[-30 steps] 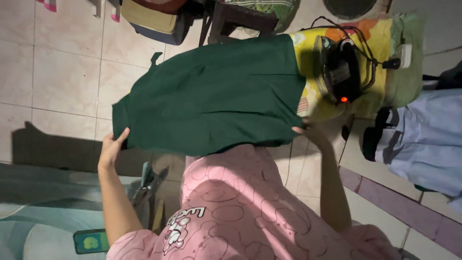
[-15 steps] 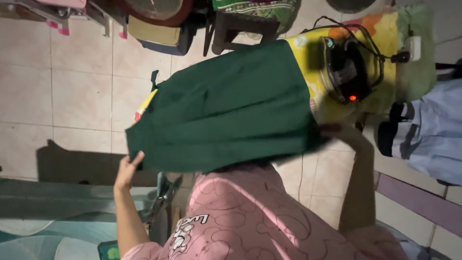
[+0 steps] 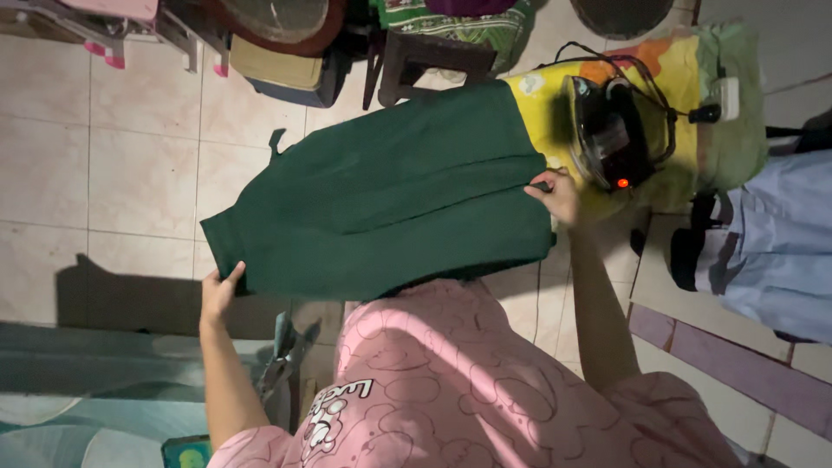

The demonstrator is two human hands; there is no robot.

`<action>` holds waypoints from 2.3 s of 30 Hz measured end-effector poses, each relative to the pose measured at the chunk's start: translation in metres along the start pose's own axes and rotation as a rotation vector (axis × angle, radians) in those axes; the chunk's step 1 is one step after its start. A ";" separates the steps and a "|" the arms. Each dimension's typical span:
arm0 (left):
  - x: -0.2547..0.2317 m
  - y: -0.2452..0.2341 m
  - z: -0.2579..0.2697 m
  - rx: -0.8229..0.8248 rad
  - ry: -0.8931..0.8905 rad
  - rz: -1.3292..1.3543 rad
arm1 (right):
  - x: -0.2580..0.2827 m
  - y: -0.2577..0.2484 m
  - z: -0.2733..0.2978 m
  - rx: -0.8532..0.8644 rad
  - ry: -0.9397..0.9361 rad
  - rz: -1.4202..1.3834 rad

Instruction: The person irons a dark green garment on a makeshift ironing board covered with a yellow cloth. They use a steam iron to smooth the fabric, repeatedly adjusting the garment's position and folding it to ensure all sections are pressed.

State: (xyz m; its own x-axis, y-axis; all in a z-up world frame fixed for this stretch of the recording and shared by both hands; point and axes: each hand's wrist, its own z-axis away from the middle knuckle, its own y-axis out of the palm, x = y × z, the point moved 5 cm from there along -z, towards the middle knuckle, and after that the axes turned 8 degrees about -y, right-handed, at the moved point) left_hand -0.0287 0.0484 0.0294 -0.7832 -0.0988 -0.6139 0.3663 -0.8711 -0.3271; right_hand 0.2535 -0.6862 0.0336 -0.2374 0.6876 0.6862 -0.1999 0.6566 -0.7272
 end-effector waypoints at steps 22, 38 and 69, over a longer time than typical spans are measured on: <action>-0.001 0.021 -0.012 -0.129 0.215 0.392 | -0.007 -0.010 -0.051 -0.387 0.064 -0.305; 0.008 0.031 -0.012 -0.164 0.192 0.379 | 0.010 -0.001 -0.017 0.114 -0.143 -0.351; 0.034 0.023 -0.020 -0.176 0.215 0.385 | 0.061 -0.143 -0.084 0.216 0.306 -0.156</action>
State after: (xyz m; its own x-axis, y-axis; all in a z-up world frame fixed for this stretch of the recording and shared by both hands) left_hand -0.0366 0.0345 -0.0130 -0.4587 -0.2802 -0.8433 0.7033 -0.6944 -0.1519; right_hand 0.3478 -0.7123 0.1811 0.0985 0.6667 0.7388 -0.4137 0.7026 -0.5789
